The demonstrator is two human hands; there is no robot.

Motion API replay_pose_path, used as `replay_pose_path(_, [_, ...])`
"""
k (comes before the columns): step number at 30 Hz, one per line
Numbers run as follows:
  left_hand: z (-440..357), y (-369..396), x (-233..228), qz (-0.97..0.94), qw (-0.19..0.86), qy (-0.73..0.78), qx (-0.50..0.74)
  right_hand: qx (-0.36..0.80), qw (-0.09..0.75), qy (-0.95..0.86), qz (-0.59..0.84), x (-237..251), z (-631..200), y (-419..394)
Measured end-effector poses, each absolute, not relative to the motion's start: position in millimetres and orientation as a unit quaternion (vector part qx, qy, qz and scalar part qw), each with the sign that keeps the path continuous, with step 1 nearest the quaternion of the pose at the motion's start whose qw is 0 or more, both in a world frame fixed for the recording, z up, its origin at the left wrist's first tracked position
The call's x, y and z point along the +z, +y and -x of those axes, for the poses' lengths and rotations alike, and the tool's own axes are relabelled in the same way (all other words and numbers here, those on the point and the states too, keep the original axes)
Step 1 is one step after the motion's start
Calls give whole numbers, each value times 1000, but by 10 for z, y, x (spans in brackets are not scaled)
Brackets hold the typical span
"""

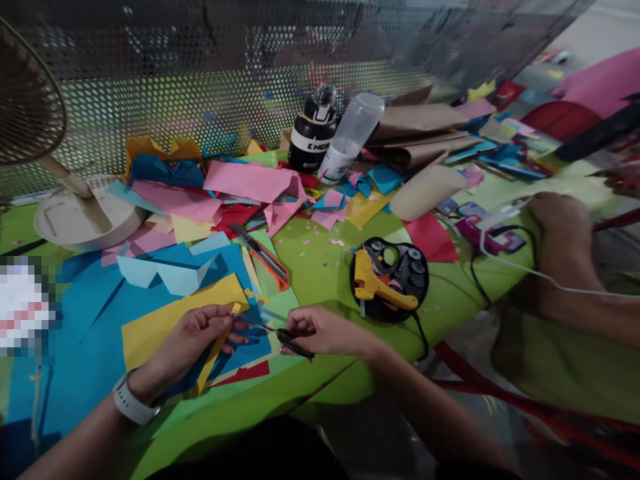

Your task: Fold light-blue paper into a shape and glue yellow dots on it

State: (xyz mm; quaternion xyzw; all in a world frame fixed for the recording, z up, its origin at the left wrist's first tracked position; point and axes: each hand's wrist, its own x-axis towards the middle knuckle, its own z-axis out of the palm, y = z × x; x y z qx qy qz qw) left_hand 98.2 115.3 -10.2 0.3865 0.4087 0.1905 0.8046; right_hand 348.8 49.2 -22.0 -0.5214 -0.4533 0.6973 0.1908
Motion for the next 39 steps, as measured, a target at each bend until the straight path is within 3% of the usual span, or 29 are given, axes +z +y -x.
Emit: replay_pose_path(39, [-980, 1162, -73, -397, 799, 423, 160, 689, 214, -423, 548, -232, -3493, 509])
